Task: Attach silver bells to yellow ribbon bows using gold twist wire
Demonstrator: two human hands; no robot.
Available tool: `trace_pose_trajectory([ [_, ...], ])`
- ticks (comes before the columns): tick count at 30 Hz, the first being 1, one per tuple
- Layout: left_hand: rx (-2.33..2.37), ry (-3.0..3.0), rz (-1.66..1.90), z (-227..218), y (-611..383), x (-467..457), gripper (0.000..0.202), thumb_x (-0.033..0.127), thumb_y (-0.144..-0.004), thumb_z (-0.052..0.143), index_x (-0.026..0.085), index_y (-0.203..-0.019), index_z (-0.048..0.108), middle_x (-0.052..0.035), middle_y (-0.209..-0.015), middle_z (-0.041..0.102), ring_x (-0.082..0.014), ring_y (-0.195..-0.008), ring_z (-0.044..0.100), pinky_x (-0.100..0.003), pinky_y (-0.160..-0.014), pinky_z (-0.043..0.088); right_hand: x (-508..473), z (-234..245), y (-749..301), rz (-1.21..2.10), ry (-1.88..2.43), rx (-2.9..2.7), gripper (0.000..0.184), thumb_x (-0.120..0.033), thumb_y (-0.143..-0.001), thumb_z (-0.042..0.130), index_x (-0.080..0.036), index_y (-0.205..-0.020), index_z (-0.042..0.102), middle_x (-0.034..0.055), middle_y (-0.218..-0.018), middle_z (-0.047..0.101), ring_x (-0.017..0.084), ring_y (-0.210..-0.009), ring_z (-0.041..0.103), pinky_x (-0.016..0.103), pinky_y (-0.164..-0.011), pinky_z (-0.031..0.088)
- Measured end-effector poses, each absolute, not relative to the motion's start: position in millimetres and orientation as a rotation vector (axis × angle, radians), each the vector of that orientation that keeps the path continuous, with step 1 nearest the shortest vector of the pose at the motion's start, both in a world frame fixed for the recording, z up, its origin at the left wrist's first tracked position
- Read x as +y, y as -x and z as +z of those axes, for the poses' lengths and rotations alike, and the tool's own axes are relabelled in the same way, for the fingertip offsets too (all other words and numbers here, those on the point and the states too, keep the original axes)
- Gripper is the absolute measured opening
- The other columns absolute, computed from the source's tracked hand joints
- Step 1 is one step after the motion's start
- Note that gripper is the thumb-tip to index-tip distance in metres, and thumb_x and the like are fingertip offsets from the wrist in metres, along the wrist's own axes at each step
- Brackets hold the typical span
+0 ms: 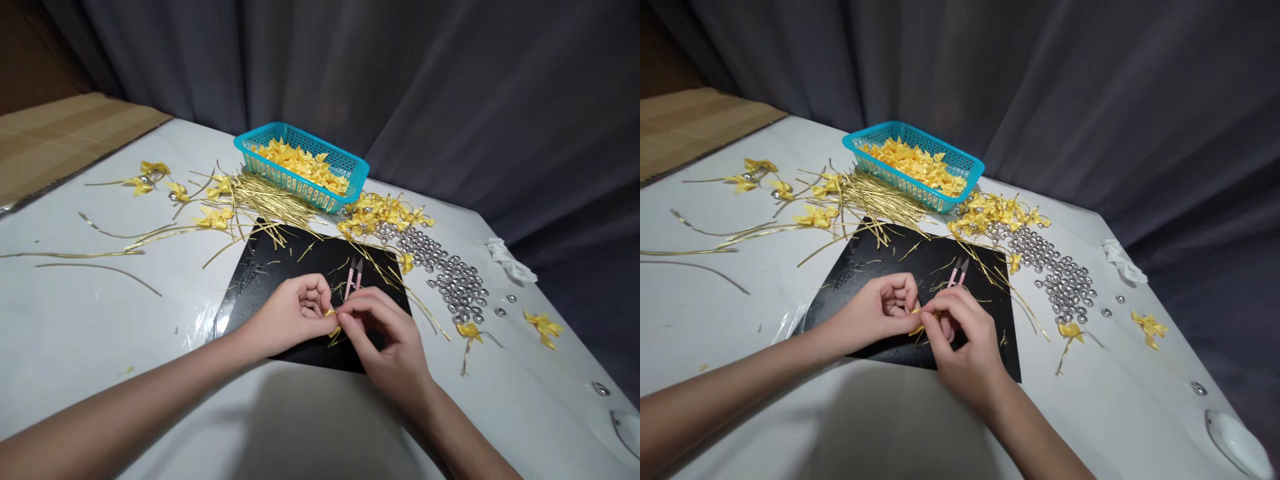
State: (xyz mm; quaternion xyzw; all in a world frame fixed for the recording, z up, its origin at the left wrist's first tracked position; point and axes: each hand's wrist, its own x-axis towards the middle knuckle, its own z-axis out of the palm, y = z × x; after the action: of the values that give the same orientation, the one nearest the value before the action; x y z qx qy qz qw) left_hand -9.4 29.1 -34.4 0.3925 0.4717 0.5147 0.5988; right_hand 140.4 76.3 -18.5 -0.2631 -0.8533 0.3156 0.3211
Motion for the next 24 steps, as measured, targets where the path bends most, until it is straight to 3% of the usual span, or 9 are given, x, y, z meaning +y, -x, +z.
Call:
trace_pose_trajectory([
  [5, 1.108, -0.916, 1.185, -34.4, 8.8, 29.1, 0.026, 0.016, -0.062, 0.067, 0.017, -0.063, 0.041, 0.0079, -0.056, 0.047, -0.0031, -0.048, 0.041, -0.016, -0.049, 0.032, 77.3, -16.6, -141.9, 0.601, 0.619, -2.270, 0.012, -0.009, -0.082, 0.052, -0.016, -0.075, 0.057, 0.0029, -0.075, 0.059, 0.012, -0.071, 0.055, 0.026, -0.065, 0.048],
  [10, 1.149, -0.966, 1.147, -36.7, 7.3, 28.8, 0.024, 0.017, -0.064, 0.063, 0.018, -0.063, 0.039, 0.0082, -0.056, 0.045, -0.0024, -0.045, 0.035, -0.016, -0.045, 0.024, 72.3, -9.3, -148.5, 0.727, 0.670, -2.042, 0.013, -0.008, -0.086, 0.048, -0.019, -0.086, 0.056, 0.0025, -0.083, 0.060, 0.012, -0.079, 0.060, 0.026, -0.075, 0.051],
  [17, 1.186, -0.986, 1.159, -37.2, 9.2, 28.7, 0.023, 0.016, -0.065, 0.061, 0.018, -0.063, 0.038, 0.0069, -0.057, 0.046, -0.0024, -0.047, 0.034, -0.016, -0.046, 0.025, 76.0, 14.9, -159.0, 0.799, 0.691, -1.626, 0.010, -0.010, -0.085, 0.054, -0.018, -0.085, 0.061, 0.0054, -0.081, 0.056, 0.013, -0.076, 0.060, 0.026, -0.067, 0.057],
  [24, 1.175, -0.981, 1.154, -36.9, 8.7, 30.8, 0.025, 0.015, -0.066, 0.061, 0.018, -0.063, 0.037, 0.0054, -0.059, 0.049, -0.0027, -0.049, 0.036, -0.016, -0.048, 0.027, 86.0, 32.2, -175.7, 0.820, 0.798, -1.332, 0.010, -0.013, -0.082, 0.061, -0.021, -0.078, 0.066, 0.0032, -0.078, 0.054, 0.008, -0.068, 0.054, 0.024, -0.063, 0.051],
])
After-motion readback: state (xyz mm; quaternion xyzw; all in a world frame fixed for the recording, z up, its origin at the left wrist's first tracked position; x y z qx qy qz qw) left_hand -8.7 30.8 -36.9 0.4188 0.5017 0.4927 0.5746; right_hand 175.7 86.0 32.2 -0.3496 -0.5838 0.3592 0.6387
